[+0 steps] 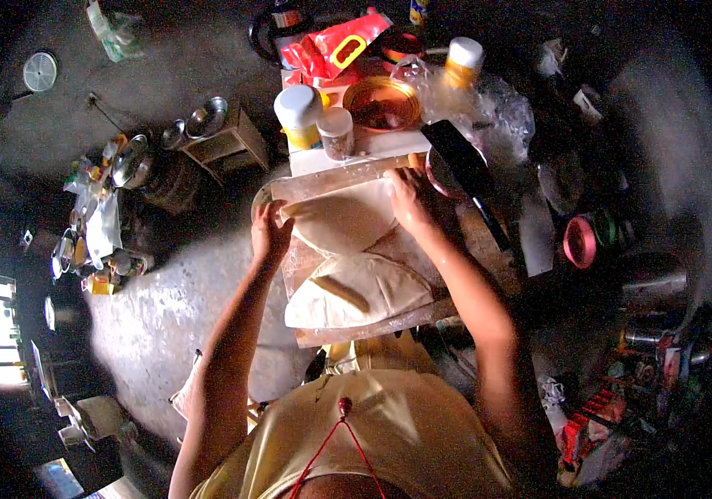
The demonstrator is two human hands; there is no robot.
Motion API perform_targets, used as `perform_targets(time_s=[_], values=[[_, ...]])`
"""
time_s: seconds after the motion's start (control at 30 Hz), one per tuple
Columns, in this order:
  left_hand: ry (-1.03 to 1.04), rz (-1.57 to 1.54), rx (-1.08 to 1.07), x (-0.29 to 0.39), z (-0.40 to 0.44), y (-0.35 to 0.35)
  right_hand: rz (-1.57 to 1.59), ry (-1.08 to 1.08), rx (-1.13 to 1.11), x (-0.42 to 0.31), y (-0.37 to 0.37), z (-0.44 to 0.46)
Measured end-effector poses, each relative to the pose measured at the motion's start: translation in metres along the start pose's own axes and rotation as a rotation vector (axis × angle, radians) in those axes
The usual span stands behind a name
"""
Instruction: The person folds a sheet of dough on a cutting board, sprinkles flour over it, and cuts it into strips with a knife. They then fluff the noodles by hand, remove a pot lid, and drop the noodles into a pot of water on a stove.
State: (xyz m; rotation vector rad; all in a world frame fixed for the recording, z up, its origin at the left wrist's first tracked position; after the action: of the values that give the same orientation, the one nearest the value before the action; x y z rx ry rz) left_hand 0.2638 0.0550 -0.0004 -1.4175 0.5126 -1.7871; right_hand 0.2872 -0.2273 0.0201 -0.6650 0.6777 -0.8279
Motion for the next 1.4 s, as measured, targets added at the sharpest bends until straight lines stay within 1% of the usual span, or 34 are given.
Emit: perform_targets(time_s=[0.03, 0.07, 0.1, 0.13, 0.17, 0.2, 0.27, 0.3, 0.33, 0.4, 0.43, 0.5, 0.57, 0.6, 0.67, 0.73, 0.8, 0.83, 0.87, 0.93, 0.97, 1.03, 1.07, 1.13, 1.17, 1.2, 1.27, 1.3, 1.4], values=[[0.031, 0.077, 0.040, 0.003, -0.006, -0.005, 0.147, 0.087, -0.090, 0.008, 0.014, -0.009], [0.026, 0.079, 0.030, 0.003, -0.014, -0.007, 0.295, 0.177, -0.181, 0.014, 0.028, -0.022], [0.002, 0.062, -0.057, 0.001, -0.024, -0.003, 0.570, 0.262, -0.215, 0.004, 0.026, -0.030], [-0.022, 0.043, -0.145, 0.002, -0.035, 0.001, 0.583, 0.353, -0.351, 0.001, 0.035, -0.047], [-0.051, 0.084, -0.262, 0.003, -0.048, 0.007, 0.631, 0.388, -0.447, -0.005, 0.035, -0.063], [-0.083, 0.011, -0.351, 0.006, -0.063, 0.013, 0.678, 0.421, -0.540, -0.021, 0.024, -0.069], [0.025, 0.131, -0.401, 0.022, -0.090, 0.015, 0.574, 0.339, -0.512, -0.032, 0.019, -0.087], [0.041, 0.142, -0.406, 0.029, -0.098, 0.012, 0.401, 0.240, -0.524, -0.043, 0.005, -0.086], [0.055, 0.153, -0.412, 0.034, -0.105, 0.010, 0.208, 0.220, -0.580, -0.062, -0.017, -0.075], [0.042, 0.164, -0.408, 0.032, -0.110, 0.011, 0.170, 0.151, -0.589, -0.072, -0.021, -0.079], [0.032, 0.161, -0.413, 0.033, -0.111, 0.010, 0.219, 0.101, -0.543, -0.073, -0.015, -0.084], [0.027, 0.160, -0.412, 0.033, -0.112, 0.010, 0.213, 0.106, -0.531, -0.070, -0.012, -0.089], [-0.057, 0.156, -0.437, 0.025, -0.115, 0.013, 0.210, 0.107, -0.518, -0.071, -0.009, -0.092], [-0.055, 0.158, -0.432, 0.024, -0.116, 0.014, 0.204, 0.122, -0.521, -0.069, -0.007, -0.094], [0.006, 0.164, -0.398, 0.028, -0.118, 0.013, 0.196, 0.136, -0.521, -0.064, 0.001, -0.103], [0.000, 0.157, -0.389, 0.034, -0.117, 0.011, 0.254, 0.133, -0.493, -0.063, 0.006, -0.107], [0.137, 0.029, -0.302, 0.055, -0.115, -0.003, 0.282, 0.140, -0.516, -0.065, 0.004, -0.109], [0.177, 0.003, -0.287, 0.062, -0.115, -0.007, 0.310, 0.148, -0.539, -0.068, 0.002, -0.108], [0.175, 0.003, -0.284, 0.059, -0.116, -0.007, 0.310, 0.145, -0.540, -0.071, 0.001, -0.108], [0.119, -0.238, -0.401, 0.053, -0.121, 0.001, 0.279, 0.144, -0.415, -0.075, -0.011, -0.101], [0.116, -0.239, -0.398, 0.052, -0.122, 0.000, 0.280, 0.140, -0.417, -0.077, -0.013, -0.098], [0.149, -0.258, -0.448, 0.062, -0.127, -0.005, 0.401, 0.101, -0.430, -0.088, -0.018, -0.090], [0.165, -0.269, -0.476, 0.067, -0.130, -0.008, 0.401, 0.101, -0.435, -0.087, -0.017, -0.090], [0.177, -0.284, -0.481, 0.076, -0.132, -0.021, 0.374, -0.060, -0.447, -0.099, -0.015, -0.092], [0.192, -0.298, -0.484, 0.079, -0.135, -0.025, 0.338, -0.036, -0.436, -0.097, -0.013, -0.094], [0.187, -0.300, -0.485, 0.078, -0.139, -0.026, 0.339, -0.036, -0.441, -0.095, -0.010, -0.099], [0.142, -0.460, -0.428, 0.074, -0.144, -0.034, 0.392, -0.074, -0.407, -0.092, -0.009, -0.107], [0.136, -0.461, -0.427, 0.072, -0.148, -0.036, 0.394, -0.075, -0.413, -0.094, -0.012, -0.107], [-0.061, -0.451, -0.502, 0.055, -0.161, -0.033, 0.447, -0.110, -0.420, -0.110, -0.043, -0.099]])
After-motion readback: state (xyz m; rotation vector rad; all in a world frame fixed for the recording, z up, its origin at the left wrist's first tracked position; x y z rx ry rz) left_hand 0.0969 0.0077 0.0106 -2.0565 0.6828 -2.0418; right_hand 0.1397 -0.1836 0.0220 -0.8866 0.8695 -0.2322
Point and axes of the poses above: each hand's wrist, its own z-axis towards the middle knuckle, its own y-axis out of the palm, x = y × z, the point moved 9 cm from there along z, towards the middle knuckle, and after that the axes turned 2 degrees about -y, right-handed, at the moved point
